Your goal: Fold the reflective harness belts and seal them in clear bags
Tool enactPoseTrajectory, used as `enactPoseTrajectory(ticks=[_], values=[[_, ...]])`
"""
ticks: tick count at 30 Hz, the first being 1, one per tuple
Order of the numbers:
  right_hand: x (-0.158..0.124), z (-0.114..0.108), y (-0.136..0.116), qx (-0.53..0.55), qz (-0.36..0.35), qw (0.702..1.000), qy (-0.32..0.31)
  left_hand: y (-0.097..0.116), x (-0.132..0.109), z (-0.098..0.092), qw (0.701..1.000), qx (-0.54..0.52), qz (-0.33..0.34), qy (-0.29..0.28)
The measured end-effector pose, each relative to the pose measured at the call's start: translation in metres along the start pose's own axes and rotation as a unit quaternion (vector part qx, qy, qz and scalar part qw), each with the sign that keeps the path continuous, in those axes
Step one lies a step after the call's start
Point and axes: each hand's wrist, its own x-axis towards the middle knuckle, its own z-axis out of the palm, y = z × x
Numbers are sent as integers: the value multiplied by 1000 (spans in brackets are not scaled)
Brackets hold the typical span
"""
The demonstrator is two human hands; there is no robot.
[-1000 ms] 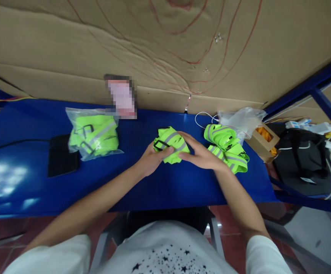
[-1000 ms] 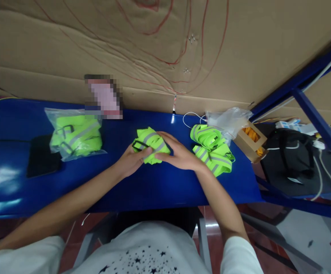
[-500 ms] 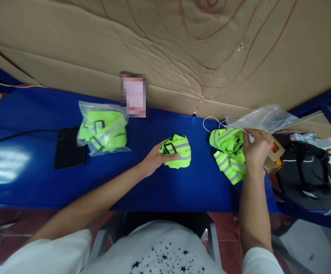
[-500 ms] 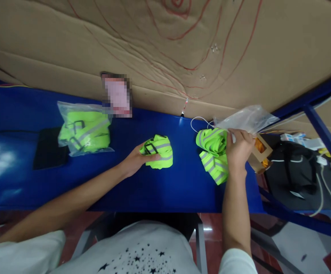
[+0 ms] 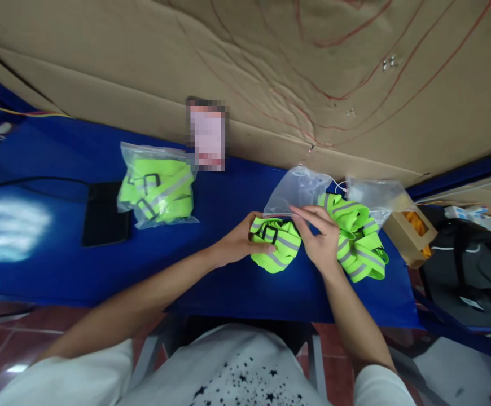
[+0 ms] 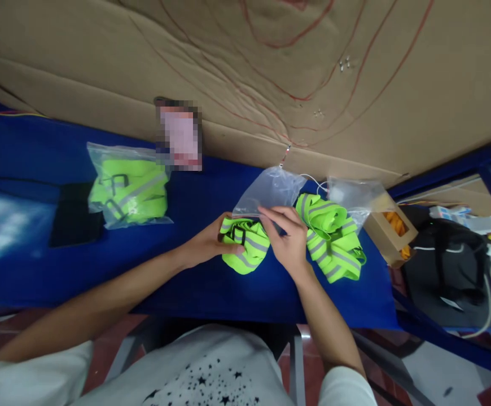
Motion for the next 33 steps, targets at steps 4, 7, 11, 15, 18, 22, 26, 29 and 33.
enactPoseTrajectory(ticks=[4, 7, 11, 15, 18, 22, 26, 29, 33], values=[[-4, -2, 8, 69, 36, 994, -77, 11, 0, -6, 997, 50, -9, -58], [-7, -5, 6, 82, 20, 987, -137, 16, 0, -7, 986, 88, 22, -138], [-7, -13, 0, 40, -37, 984, -168, 15, -1, -4, 983, 68, 22, -171], [-5, -26, 1, 16, -65, 981, -183, 16, -2, -4, 993, 53, -4, -103], [-5, -30, 4, -2, -75, 978, -196, 20, -2, -3, 998, 49, -4, -41], [-10, -21, 9, -52, -82, 990, -106, 22, -2, 0, 998, 19, 37, 37], [-19, -8, 13, -107, -96, 989, -38, 18, -2, 3, 995, -5, 59, 79], [-24, -2, 13, -133, -98, 986, -29, 17, -2, 4, 992, -16, 81, 99], [-22, 6, 12, -120, -48, 991, 43, 24, -1, 2, 982, -68, 116, 130]])
